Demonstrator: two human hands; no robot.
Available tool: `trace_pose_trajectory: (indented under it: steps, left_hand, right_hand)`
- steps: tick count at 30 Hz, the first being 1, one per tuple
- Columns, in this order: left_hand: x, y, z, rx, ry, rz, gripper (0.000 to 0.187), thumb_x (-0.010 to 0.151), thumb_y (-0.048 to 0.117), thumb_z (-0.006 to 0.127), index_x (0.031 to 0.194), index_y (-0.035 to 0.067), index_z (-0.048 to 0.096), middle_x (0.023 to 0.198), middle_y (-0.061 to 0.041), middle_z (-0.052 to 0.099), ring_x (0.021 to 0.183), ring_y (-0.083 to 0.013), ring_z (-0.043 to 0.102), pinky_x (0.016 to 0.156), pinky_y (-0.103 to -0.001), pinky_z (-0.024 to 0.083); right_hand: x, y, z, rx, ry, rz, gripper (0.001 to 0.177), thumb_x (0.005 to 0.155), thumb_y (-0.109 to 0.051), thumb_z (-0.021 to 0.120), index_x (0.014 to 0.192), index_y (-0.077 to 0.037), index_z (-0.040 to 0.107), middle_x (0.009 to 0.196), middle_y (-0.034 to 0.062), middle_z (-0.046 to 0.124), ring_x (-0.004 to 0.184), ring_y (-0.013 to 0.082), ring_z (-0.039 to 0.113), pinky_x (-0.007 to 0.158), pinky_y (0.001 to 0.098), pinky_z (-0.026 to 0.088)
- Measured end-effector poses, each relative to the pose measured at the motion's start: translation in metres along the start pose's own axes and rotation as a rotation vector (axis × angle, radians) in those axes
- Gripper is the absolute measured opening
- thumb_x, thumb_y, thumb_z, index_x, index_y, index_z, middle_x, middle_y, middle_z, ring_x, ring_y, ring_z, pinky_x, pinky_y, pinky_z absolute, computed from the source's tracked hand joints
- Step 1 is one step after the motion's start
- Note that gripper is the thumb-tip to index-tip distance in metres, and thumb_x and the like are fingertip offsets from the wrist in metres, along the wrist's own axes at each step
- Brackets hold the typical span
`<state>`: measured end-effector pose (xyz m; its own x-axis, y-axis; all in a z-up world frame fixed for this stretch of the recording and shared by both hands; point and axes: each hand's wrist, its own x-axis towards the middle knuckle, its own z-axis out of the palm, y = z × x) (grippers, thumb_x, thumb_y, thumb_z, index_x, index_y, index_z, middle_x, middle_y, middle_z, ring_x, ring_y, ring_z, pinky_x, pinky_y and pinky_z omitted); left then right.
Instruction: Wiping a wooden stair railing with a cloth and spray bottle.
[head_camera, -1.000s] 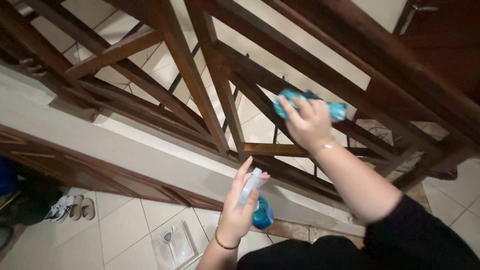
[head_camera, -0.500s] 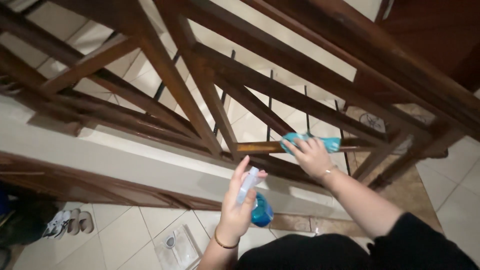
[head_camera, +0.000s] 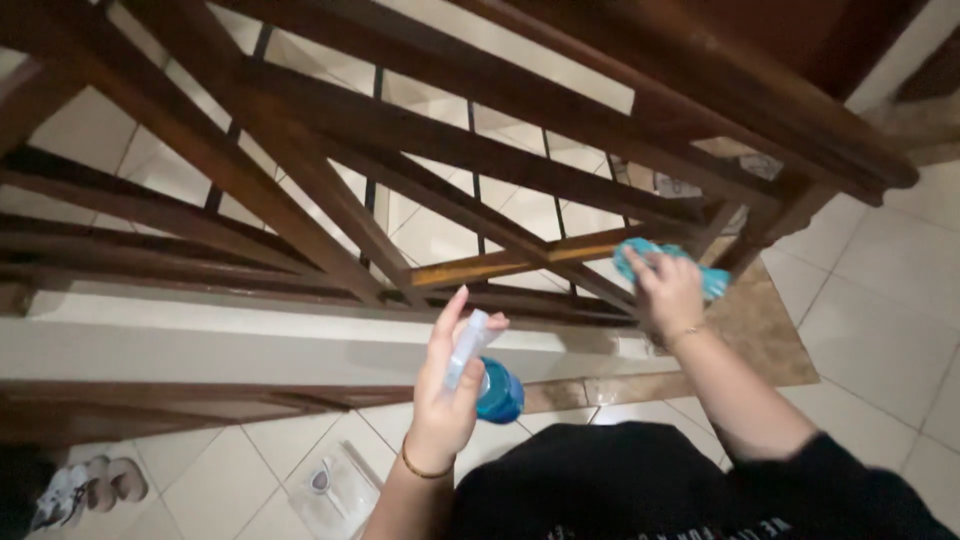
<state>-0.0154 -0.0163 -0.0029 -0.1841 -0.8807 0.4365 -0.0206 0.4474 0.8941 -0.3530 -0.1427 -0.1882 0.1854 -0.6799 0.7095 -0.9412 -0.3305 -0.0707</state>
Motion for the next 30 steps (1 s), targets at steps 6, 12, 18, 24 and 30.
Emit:
trace_pose_trajectory:
  steps: [6,12,18,24,30]
  left_hand:
    - [0.008,-0.002,0.006,0.016,-0.011,-0.051,0.075,0.107,0.041,0.052,0.16,-0.004,0.026,0.132,-0.018,0.067,0.13,-0.0281,0.063,0.113,-0.04,0.044]
    - [0.011,-0.019,0.022,-0.006,-0.07,-0.063,0.066,0.108,0.032,0.052,0.16,-0.002,0.03,0.125,-0.013,0.07,0.123,-0.0233,0.065,0.111,-0.034,0.046]
    - [0.012,-0.062,0.034,0.088,-0.073,-0.174,0.052,0.106,0.021,0.056,0.153,0.004,0.043,0.109,-0.009,0.072,0.107,-0.0175,0.069,0.1,-0.031,0.051]
    - [0.007,-0.081,0.029,0.169,-0.025,-0.237,0.051,0.105,0.022,0.057,0.152,0.009,0.042,0.107,-0.008,0.072,0.103,-0.017,0.07,0.094,-0.03,0.052]
    - [-0.007,-0.064,0.013,0.124,-0.001,-0.239,0.054,0.105,0.02,0.056,0.156,0.01,0.039,0.124,-0.012,0.067,0.118,-0.0205,0.065,0.103,-0.032,0.048]
  right_hand:
    - [-0.017,0.047,-0.014,-0.071,0.002,0.117,0.069,0.075,-0.012,0.082,0.141,-0.025,0.065,0.117,0.0095,0.065,0.101,0.0338,0.058,0.087,0.0482,0.048]
    - [-0.017,0.003,-0.003,0.089,-0.128,0.13,0.071,0.068,-0.013,0.082,0.137,-0.02,0.067,0.113,0.0135,0.062,0.099,0.0342,0.058,0.089,0.0486,0.05]
    - [-0.021,-0.02,-0.006,0.191,-0.087,0.158,0.067,0.07,-0.008,0.079,0.134,-0.022,0.069,0.106,0.0103,0.061,0.1,0.0328,0.059,0.09,0.0456,0.051]
    - [-0.001,-0.003,-0.015,0.177,0.024,0.212,0.056,0.081,-0.01,0.08,0.135,-0.021,0.071,0.11,0.012,0.061,0.103,0.0353,0.059,0.091,0.0465,0.051]
    - [0.013,-0.028,0.014,0.184,0.086,0.192,0.057,0.08,-0.008,0.078,0.135,-0.016,0.07,0.114,0.016,0.06,0.104,0.0371,0.058,0.091,0.0469,0.051]
